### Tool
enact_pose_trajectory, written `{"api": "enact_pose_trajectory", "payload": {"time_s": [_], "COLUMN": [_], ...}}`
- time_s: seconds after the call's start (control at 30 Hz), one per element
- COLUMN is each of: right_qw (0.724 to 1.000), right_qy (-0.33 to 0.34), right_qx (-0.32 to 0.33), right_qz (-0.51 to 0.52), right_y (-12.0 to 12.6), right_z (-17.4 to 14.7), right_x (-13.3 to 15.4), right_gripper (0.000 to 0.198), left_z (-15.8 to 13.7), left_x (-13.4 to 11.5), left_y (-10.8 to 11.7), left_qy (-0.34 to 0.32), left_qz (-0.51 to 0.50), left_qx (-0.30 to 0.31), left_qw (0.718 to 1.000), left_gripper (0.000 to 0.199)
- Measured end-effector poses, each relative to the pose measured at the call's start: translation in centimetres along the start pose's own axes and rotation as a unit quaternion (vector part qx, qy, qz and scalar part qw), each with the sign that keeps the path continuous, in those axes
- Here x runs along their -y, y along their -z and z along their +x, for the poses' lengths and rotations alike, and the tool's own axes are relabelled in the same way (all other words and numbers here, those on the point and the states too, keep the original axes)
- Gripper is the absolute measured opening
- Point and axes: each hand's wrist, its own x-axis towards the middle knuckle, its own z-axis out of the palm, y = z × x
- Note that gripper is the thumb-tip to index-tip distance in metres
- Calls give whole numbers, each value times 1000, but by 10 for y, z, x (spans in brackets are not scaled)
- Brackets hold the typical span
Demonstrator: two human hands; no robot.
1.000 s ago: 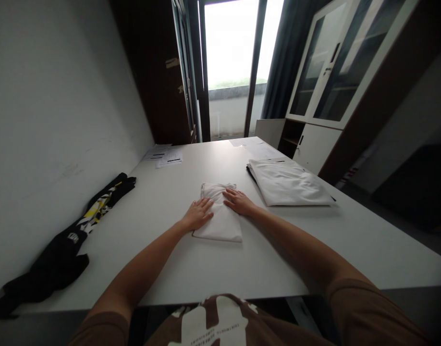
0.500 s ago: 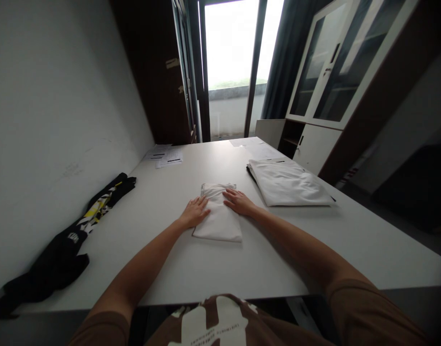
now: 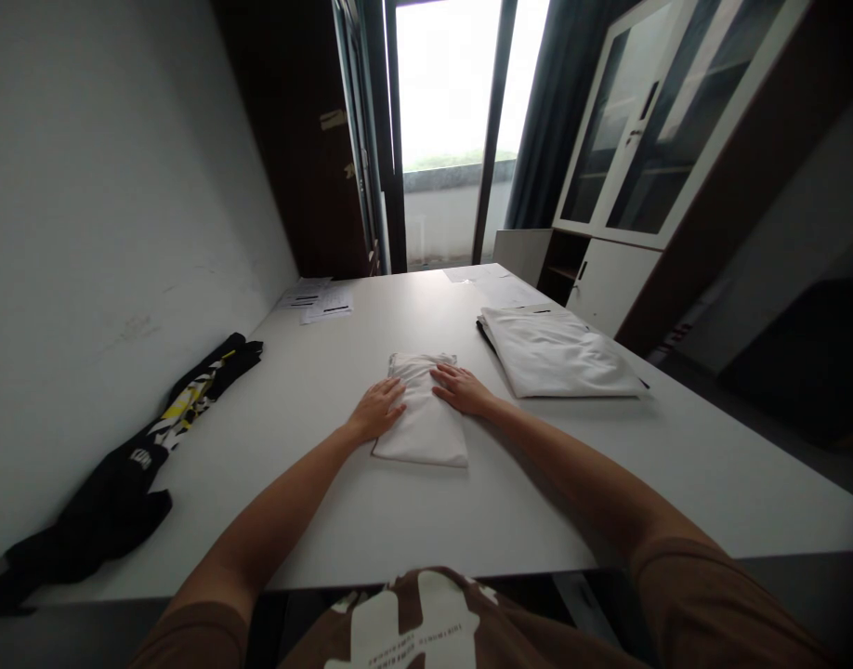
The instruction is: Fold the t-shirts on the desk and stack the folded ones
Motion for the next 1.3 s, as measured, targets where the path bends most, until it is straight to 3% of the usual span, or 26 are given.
{"api": "enact_pose_trajectory", "payload": {"time_s": [0.33, 1.3], "right_qw": [1000, 1000], "right_qy": [4, 3], "right_qx": [1, -3], "right_qz": [-1, -2], "right_y": [0, -1], "right_z": [0, 0], "right_x": [0, 0], "right_gripper": [60, 58], "left_z": [0, 0], "left_x": [1, -1], "left_y": [-3, 0], "left_qy": [0, -3], "left_qz": [-7, -6], "left_qx": [40, 31], "left_qw": [999, 1000], "left_gripper": [55, 53]}}
